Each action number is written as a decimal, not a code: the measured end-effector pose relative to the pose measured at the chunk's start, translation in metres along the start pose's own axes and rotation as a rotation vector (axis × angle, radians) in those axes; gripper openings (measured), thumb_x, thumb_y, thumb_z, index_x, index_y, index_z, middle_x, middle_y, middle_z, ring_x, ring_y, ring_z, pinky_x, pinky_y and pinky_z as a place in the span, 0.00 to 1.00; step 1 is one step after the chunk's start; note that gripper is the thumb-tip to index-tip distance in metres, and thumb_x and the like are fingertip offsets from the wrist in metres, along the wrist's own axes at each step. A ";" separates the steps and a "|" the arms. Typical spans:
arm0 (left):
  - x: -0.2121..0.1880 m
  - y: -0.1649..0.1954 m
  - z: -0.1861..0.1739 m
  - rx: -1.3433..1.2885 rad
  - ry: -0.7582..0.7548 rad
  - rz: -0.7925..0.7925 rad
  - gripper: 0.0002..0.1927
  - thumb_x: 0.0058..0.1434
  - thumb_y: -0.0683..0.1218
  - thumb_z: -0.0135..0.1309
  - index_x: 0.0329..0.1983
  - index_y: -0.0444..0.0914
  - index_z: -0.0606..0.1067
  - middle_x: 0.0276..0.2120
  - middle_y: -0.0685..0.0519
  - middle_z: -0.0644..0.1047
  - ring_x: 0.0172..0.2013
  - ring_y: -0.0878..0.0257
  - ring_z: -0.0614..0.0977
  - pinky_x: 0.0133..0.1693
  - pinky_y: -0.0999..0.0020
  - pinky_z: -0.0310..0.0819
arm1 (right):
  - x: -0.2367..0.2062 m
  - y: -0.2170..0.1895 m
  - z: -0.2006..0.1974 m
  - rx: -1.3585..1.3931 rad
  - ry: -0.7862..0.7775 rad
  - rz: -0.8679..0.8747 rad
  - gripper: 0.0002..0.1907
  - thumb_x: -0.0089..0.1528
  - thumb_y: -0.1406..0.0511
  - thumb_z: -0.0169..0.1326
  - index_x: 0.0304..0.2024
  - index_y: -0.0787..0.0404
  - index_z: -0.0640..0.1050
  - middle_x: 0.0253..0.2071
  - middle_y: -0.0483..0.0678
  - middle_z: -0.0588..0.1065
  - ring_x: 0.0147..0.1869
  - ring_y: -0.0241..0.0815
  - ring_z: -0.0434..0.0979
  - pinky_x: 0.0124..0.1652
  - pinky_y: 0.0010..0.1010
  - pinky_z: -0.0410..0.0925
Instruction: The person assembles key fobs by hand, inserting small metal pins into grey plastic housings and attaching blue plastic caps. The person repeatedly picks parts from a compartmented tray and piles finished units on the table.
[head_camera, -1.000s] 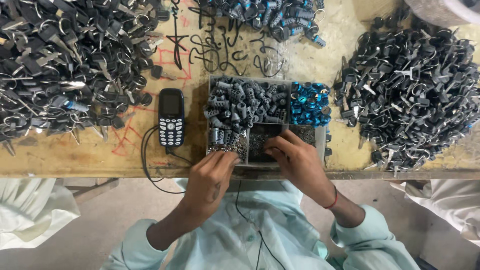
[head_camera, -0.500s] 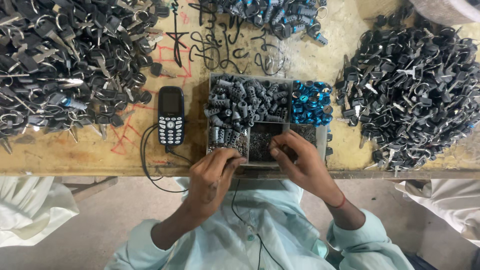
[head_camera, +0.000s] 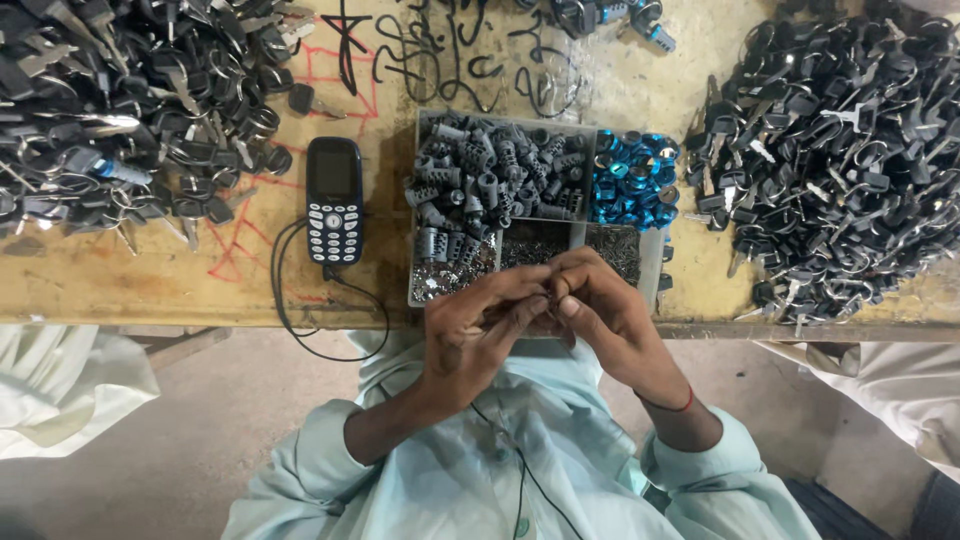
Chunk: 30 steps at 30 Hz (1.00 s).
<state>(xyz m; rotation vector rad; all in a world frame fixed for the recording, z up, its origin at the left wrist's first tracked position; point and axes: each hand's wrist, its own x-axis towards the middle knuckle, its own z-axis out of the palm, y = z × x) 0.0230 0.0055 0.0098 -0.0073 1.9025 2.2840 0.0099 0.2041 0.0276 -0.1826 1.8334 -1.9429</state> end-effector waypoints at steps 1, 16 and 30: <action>0.000 0.000 0.000 0.031 -0.001 0.019 0.10 0.65 0.37 0.61 0.50 0.36 0.80 0.39 0.49 0.85 0.39 0.64 0.89 0.41 0.72 0.86 | 0.001 0.000 0.001 0.017 -0.004 0.017 0.06 0.72 0.68 0.46 0.46 0.67 0.72 0.53 0.49 0.65 0.43 0.32 0.71 0.38 0.23 0.69; 0.009 0.015 -0.018 0.263 -0.190 0.110 0.06 0.63 0.41 0.62 0.42 0.35 0.80 0.34 0.53 0.82 0.32 0.69 0.83 0.34 0.73 0.77 | 0.002 -0.013 0.008 0.220 0.057 0.171 0.10 0.67 0.68 0.54 0.49 0.60 0.68 0.40 0.49 0.71 0.32 0.36 0.74 0.27 0.28 0.69; 0.015 0.014 -0.017 0.262 -0.272 0.052 0.06 0.63 0.43 0.59 0.40 0.35 0.79 0.33 0.52 0.81 0.32 0.66 0.82 0.36 0.70 0.76 | -0.005 -0.015 -0.045 -1.140 0.116 0.015 0.07 0.61 0.69 0.57 0.40 0.62 0.74 0.36 0.52 0.74 0.37 0.58 0.77 0.35 0.46 0.68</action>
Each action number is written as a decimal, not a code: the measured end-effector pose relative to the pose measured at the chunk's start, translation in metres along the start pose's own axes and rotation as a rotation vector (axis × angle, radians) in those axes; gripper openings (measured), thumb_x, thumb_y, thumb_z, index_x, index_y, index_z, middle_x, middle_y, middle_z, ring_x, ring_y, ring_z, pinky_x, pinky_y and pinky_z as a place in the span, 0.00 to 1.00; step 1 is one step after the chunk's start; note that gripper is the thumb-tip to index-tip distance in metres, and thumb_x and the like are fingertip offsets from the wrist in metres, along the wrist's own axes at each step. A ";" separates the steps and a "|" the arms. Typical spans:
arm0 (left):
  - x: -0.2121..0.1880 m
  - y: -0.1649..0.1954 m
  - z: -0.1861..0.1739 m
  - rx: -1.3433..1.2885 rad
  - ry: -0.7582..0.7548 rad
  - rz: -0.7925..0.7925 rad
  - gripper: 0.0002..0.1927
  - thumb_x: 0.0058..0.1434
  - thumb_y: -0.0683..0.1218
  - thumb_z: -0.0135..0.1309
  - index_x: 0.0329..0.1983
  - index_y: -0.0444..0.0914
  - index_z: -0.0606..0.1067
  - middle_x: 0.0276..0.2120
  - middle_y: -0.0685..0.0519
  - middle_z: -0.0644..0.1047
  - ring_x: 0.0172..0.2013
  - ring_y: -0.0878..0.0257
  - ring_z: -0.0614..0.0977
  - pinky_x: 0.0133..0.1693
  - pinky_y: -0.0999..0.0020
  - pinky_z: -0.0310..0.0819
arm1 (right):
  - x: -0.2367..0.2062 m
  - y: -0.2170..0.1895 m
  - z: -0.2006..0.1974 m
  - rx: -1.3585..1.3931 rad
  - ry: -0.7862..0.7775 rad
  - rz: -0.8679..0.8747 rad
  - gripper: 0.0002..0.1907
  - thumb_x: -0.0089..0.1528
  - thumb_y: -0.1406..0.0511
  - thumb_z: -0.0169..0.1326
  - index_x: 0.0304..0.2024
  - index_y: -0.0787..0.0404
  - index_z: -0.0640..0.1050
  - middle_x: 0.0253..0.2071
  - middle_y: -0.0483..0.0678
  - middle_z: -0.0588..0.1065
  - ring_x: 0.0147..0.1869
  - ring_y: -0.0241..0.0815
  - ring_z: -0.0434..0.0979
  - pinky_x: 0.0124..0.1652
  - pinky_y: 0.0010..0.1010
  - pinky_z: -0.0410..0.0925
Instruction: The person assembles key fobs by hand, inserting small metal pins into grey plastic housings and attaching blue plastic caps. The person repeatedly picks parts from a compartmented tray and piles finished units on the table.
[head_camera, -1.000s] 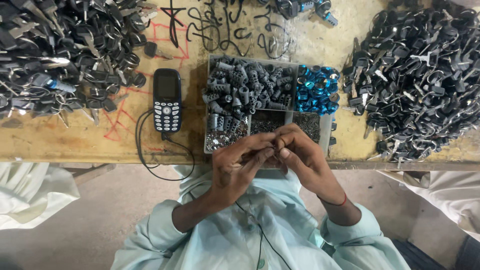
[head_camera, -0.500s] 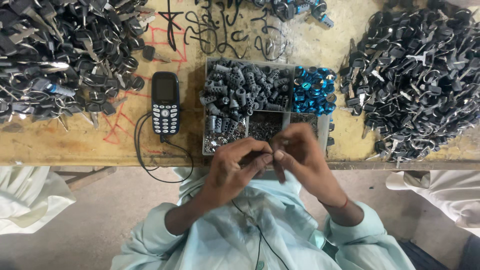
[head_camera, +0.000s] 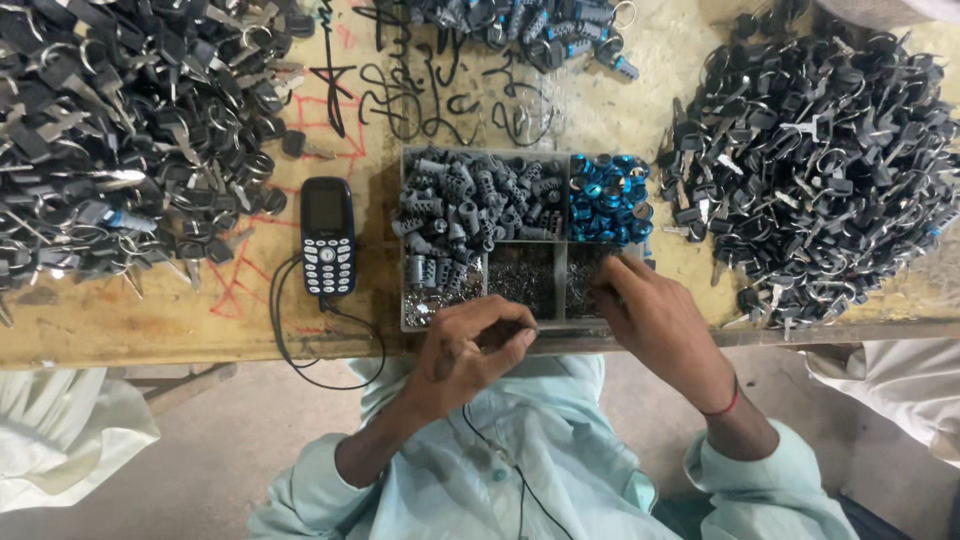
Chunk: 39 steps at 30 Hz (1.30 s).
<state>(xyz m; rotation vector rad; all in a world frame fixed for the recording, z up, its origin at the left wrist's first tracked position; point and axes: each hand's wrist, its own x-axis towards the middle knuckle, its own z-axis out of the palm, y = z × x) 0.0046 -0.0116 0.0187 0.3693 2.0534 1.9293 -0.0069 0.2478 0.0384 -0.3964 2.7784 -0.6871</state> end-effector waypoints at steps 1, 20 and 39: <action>-0.001 0.000 -0.001 -0.022 -0.010 0.021 0.06 0.64 0.43 0.59 0.40 0.35 0.79 0.33 0.52 0.81 0.33 0.65 0.82 0.37 0.70 0.76 | -0.002 0.003 0.000 0.075 0.030 0.030 0.07 0.60 0.70 0.58 0.40 0.62 0.75 0.37 0.51 0.75 0.37 0.54 0.79 0.34 0.42 0.70; -0.015 -0.024 0.018 -0.554 0.008 -0.225 0.10 0.70 0.42 0.55 0.50 0.30 0.76 0.40 0.50 0.81 0.40 0.68 0.83 0.43 0.71 0.80 | -0.018 -0.043 0.035 0.776 0.229 -0.035 0.06 0.61 0.74 0.62 0.40 0.67 0.79 0.43 0.48 0.74 0.43 0.34 0.75 0.41 0.23 0.70; -0.019 -0.005 0.013 -0.260 0.111 0.047 0.06 0.69 0.38 0.57 0.48 0.32 0.77 0.42 0.51 0.81 0.43 0.68 0.86 0.43 0.73 0.84 | -0.016 -0.045 0.040 0.772 0.228 -0.110 0.06 0.62 0.74 0.61 0.41 0.67 0.78 0.45 0.50 0.74 0.45 0.36 0.75 0.44 0.24 0.70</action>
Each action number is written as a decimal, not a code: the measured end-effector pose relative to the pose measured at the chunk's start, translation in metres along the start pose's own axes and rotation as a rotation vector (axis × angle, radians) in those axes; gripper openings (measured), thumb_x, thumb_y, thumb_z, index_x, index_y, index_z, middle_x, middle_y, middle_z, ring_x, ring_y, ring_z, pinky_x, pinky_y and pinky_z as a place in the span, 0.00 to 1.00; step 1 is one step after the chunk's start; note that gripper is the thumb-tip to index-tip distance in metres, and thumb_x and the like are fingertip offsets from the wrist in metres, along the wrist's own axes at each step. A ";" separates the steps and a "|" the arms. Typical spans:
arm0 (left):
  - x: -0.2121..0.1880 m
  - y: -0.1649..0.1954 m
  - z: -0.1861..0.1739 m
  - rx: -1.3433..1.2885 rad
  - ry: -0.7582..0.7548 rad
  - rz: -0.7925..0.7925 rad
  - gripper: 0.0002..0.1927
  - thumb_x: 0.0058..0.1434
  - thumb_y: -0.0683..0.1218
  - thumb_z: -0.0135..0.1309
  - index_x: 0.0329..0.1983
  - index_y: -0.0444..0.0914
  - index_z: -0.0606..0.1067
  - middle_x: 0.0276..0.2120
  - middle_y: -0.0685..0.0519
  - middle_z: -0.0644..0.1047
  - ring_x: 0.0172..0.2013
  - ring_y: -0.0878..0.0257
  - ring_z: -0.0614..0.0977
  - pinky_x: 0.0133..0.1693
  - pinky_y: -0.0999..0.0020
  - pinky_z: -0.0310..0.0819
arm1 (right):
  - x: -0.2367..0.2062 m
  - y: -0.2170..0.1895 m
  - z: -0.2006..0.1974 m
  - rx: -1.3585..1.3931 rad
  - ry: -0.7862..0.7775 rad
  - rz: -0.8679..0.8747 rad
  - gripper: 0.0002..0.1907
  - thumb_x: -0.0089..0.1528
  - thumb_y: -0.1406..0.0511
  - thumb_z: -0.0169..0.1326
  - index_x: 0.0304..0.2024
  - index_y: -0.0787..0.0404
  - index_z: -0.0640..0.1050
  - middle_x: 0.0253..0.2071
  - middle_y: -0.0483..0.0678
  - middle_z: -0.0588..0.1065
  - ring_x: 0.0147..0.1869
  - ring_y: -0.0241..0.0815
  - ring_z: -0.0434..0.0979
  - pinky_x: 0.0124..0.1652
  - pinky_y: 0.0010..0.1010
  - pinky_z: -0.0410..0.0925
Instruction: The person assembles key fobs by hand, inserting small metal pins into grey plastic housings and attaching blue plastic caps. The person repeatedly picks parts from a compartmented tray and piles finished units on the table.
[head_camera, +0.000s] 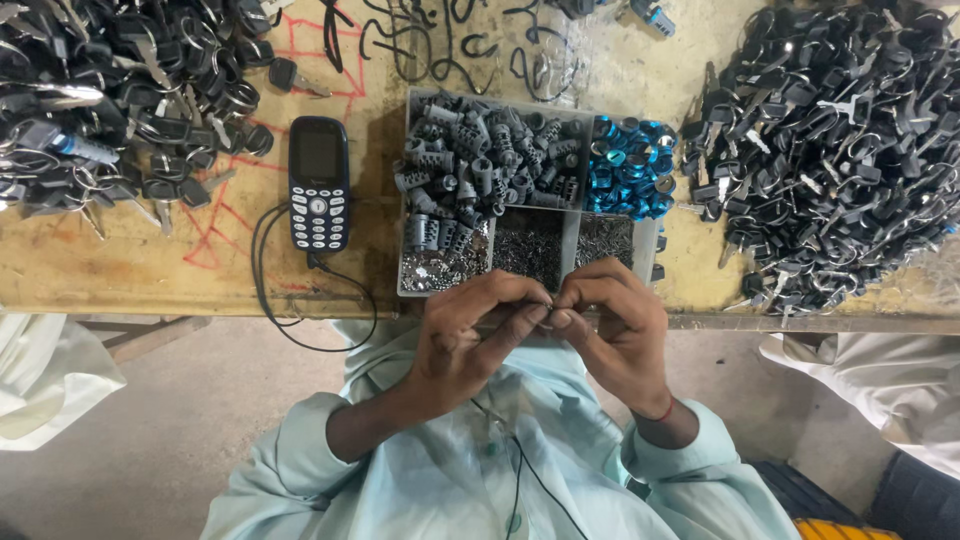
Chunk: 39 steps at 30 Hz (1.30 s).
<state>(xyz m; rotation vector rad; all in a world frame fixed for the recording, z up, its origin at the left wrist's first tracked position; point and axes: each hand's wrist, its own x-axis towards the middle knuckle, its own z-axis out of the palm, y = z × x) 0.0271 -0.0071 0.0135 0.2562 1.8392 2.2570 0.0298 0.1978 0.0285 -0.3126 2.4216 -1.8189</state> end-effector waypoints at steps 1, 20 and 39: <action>0.000 0.001 -0.001 0.038 0.004 0.048 0.06 0.69 0.38 0.58 0.47 0.32 0.77 0.42 0.51 0.81 0.41 0.68 0.85 0.42 0.73 0.83 | 0.001 0.002 0.003 -0.060 0.057 -0.082 0.08 0.61 0.74 0.63 0.41 0.66 0.77 0.44 0.50 0.75 0.44 0.37 0.76 0.43 0.24 0.70; 0.003 0.012 -0.027 0.121 -0.266 -0.122 0.11 0.58 0.44 0.61 0.42 0.33 0.82 0.33 0.52 0.81 0.31 0.68 0.79 0.32 0.73 0.72 | 0.025 -0.002 -0.016 -0.081 -0.355 -0.261 0.16 0.52 0.72 0.68 0.41 0.58 0.80 0.38 0.45 0.79 0.43 0.44 0.81 0.41 0.33 0.75; 0.011 -0.013 -0.022 -0.672 -0.244 -0.316 0.06 0.65 0.43 0.58 0.40 0.34 0.77 0.36 0.52 0.79 0.36 0.68 0.80 0.38 0.69 0.79 | 0.031 -0.016 -0.019 -0.045 -0.342 0.000 0.18 0.63 0.76 0.57 0.55 0.61 0.71 0.50 0.51 0.74 0.51 0.46 0.79 0.47 0.30 0.72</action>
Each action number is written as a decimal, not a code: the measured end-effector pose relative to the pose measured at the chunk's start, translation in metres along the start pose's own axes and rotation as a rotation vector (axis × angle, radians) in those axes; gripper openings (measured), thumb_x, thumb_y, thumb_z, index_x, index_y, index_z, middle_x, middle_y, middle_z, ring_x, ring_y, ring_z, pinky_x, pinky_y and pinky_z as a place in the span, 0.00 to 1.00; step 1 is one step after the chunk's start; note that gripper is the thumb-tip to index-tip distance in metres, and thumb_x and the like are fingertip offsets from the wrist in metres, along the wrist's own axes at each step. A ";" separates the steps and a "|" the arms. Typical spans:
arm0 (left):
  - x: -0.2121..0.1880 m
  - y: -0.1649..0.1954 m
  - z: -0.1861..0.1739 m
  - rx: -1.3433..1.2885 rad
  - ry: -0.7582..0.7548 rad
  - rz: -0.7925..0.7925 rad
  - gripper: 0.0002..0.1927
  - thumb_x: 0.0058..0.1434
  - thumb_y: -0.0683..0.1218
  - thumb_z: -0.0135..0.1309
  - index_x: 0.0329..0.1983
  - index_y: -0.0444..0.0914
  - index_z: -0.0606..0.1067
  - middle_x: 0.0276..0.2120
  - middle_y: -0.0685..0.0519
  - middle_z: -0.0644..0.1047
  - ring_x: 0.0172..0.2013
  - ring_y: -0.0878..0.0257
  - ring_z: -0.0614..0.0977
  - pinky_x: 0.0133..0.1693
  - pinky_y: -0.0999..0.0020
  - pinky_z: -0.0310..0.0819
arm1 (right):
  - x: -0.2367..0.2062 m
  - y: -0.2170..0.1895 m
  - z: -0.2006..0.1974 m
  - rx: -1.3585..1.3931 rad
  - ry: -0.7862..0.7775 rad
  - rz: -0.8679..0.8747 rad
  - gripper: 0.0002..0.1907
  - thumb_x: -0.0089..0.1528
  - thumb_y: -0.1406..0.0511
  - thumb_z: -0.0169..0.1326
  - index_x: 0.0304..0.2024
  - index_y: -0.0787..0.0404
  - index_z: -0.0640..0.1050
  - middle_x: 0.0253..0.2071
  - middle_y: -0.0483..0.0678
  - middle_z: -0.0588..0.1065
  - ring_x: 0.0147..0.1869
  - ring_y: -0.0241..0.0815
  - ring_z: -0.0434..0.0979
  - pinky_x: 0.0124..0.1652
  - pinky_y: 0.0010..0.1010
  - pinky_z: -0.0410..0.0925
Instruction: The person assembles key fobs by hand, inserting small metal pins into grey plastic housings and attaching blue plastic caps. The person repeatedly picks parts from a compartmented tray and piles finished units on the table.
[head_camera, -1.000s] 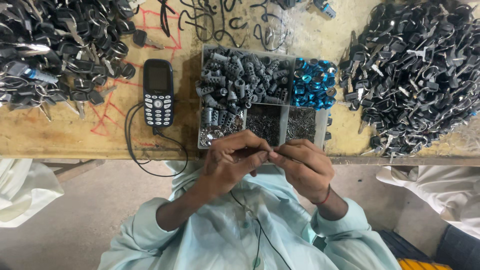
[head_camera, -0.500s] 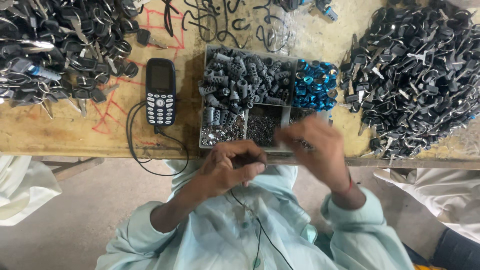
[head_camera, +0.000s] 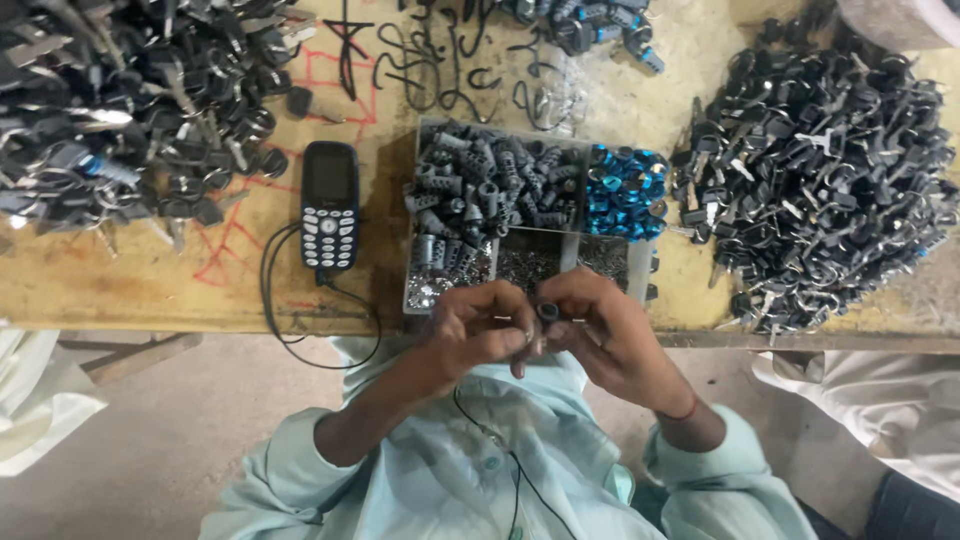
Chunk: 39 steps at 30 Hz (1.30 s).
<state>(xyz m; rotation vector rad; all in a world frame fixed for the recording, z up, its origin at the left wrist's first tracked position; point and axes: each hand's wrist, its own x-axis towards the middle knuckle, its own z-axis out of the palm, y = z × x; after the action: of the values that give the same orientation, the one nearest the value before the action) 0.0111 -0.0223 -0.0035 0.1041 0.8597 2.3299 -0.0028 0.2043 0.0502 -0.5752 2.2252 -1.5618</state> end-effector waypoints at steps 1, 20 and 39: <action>0.000 0.001 0.001 -0.018 -0.004 0.018 0.06 0.64 0.43 0.58 0.39 0.34 0.77 0.37 0.52 0.79 0.35 0.68 0.81 0.38 0.69 0.80 | -0.005 0.002 0.005 0.129 0.055 0.116 0.20 0.63 0.76 0.56 0.57 0.62 0.72 0.50 0.51 0.74 0.49 0.46 0.78 0.46 0.30 0.72; -0.011 -0.002 0.029 0.447 0.408 -0.168 0.09 0.59 0.44 0.62 0.36 0.33 0.78 0.25 0.57 0.79 0.22 0.74 0.76 0.25 0.77 0.70 | -0.017 -0.009 0.000 -0.603 0.128 -0.351 0.21 0.54 0.75 0.65 0.51 0.59 0.82 0.48 0.49 0.79 0.44 0.42 0.82 0.39 0.32 0.75; -0.001 0.007 0.019 0.163 0.152 -0.247 0.11 0.57 0.43 0.65 0.34 0.31 0.77 0.27 0.52 0.78 0.22 0.69 0.77 0.24 0.74 0.71 | -0.021 0.001 -0.009 -0.292 0.093 -0.292 0.19 0.56 0.75 0.65 0.49 0.58 0.83 0.48 0.48 0.79 0.49 0.42 0.84 0.46 0.29 0.78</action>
<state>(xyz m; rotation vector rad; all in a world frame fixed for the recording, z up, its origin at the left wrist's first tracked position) 0.0133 -0.0163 0.0158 -0.1066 1.0738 2.0547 0.0102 0.2229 0.0535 -0.9674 2.5548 -1.4241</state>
